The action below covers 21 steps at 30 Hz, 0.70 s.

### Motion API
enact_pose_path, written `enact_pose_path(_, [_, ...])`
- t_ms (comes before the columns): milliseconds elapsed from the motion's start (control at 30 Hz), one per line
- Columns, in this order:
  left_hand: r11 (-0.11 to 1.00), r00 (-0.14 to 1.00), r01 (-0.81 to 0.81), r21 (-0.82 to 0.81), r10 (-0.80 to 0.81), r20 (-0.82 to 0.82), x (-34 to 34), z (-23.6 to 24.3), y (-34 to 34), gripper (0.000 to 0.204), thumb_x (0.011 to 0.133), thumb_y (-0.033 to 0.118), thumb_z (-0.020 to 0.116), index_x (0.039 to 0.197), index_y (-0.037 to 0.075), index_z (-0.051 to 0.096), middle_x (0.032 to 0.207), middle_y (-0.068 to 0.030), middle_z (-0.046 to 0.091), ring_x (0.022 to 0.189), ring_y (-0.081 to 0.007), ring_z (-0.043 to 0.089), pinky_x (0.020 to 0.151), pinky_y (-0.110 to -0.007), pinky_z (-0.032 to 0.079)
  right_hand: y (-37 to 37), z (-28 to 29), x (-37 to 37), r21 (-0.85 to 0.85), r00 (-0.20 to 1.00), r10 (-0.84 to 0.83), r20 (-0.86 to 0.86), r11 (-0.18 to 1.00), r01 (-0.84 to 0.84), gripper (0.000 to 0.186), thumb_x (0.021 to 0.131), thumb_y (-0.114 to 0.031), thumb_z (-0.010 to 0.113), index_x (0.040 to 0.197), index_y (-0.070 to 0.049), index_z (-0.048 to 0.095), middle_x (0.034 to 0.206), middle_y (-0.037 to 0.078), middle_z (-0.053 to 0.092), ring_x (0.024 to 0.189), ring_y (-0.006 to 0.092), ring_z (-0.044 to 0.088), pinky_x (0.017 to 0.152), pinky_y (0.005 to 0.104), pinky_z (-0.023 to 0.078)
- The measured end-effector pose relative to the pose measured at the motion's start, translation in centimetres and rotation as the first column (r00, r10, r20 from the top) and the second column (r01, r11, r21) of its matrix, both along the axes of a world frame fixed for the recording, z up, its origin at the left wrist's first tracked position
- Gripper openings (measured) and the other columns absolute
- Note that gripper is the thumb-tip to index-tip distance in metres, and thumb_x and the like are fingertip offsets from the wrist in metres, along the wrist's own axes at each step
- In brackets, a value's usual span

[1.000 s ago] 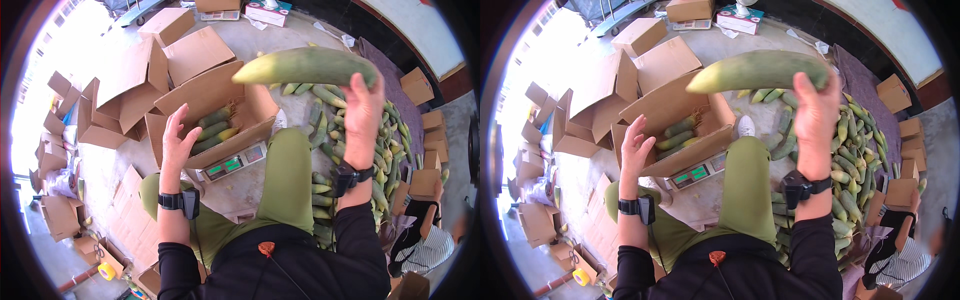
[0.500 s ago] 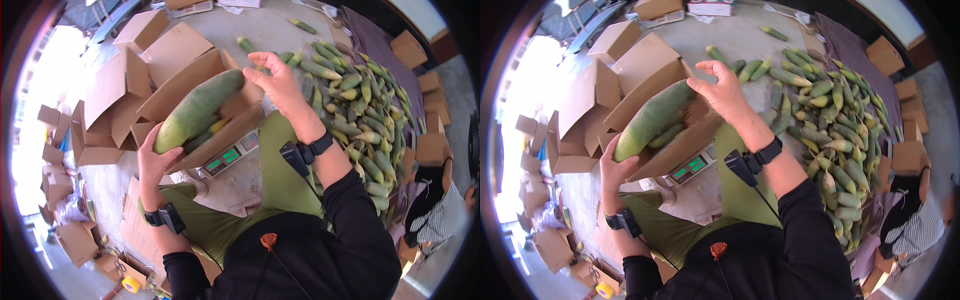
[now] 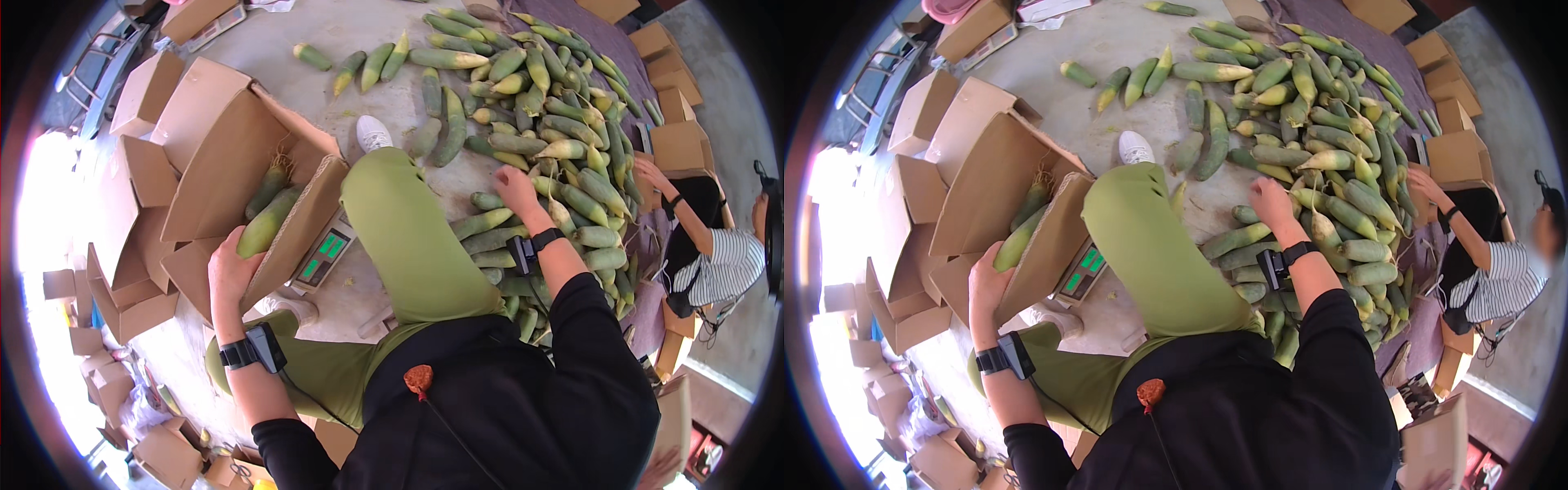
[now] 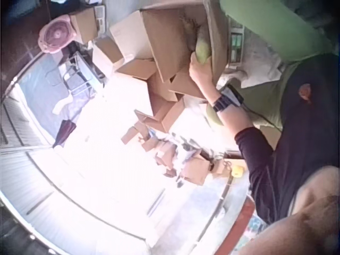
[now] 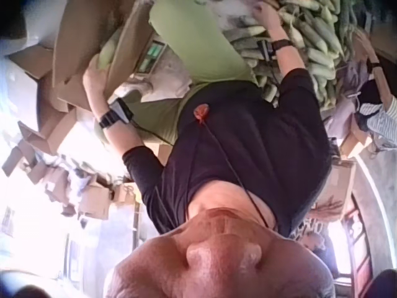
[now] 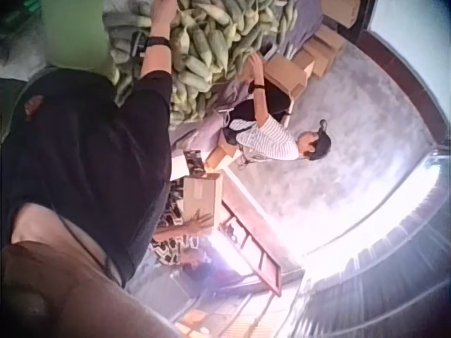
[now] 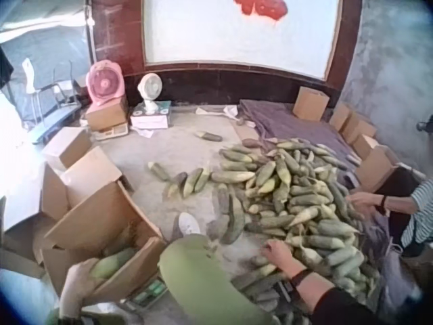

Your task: Sorting and packing papayas into cardboard boxes on a production floor.

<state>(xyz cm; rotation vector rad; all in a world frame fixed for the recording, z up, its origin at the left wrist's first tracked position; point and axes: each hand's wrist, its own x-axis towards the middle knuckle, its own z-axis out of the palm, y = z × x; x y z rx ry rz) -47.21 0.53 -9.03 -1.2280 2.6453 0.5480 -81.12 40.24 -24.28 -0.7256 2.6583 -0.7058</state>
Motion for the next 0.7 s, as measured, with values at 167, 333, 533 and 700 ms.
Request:
enact_pose_path(167, [0.908,0.966,-0.005,0.418,0.113,-0.233,2.0,-4.1,-2.2,0.050,0.078,0.011,0.067,0.126,0.002,0.054,0.111,-0.0198,0.065,0.101,-0.0258,0.064,0.087,-0.033,0.048,5.8,-7.0,3.0,0.230,0.991,-0.024,0.129,0.973,-0.006,0.019,0.077,-0.018,0.063,0.092,-0.006,0.063,0.094,0.016,0.065,0.089,0.0338,0.062,0.077,0.0429,0.049])
enact_pose_path(333, [0.947,0.953,-0.145,0.286,0.212,-0.218,1.0,-1.0,-0.5,0.043,0.085,0.008,0.061,0.126,-0.002,0.054,0.113,-0.0196,0.064,0.099,-0.0225,0.064,0.086,-0.032,0.049,6.4,-9.4,5.4,0.308,0.963,-0.007,0.269,0.948,-0.079,0.020,0.076,-0.017,0.064,0.094,-0.009,0.063,0.095,0.018,0.064,0.091,0.0346,0.062,0.079,0.0420,0.050])
enact_pose_path(533, [0.944,0.876,-0.174,0.279,0.278,-0.395,2.4,-0.5,-0.5,0.038,0.087,0.008,0.061,0.124,0.001,0.056,0.109,-0.0166,0.065,0.098,-0.0201,0.063,0.085,-0.030,0.050,3.2,-10.0,6.4,0.504,0.982,0.178,0.056,0.844,-0.182,0.027,0.070,-0.017,0.068,0.096,-0.009,0.062,0.099,0.012,0.062,0.096,0.0316,0.059,0.081,0.0423,0.051])
enact_pose_path(700, [0.932,0.834,-0.181,0.315,0.315,-0.452,1.7,-0.3,0.0,0.036,0.087,0.006,0.062,0.122,0.002,0.058,0.104,-0.0126,0.066,0.092,-0.0165,0.063,0.081,-0.027,0.050,0.1,-11.3,7.5,0.558,0.879,0.465,0.104,0.704,-0.439,0.039,0.070,-0.014,0.068,0.107,-0.013,0.058,0.109,0.008,0.057,0.106,0.0286,0.053,0.084,0.0430,0.049])
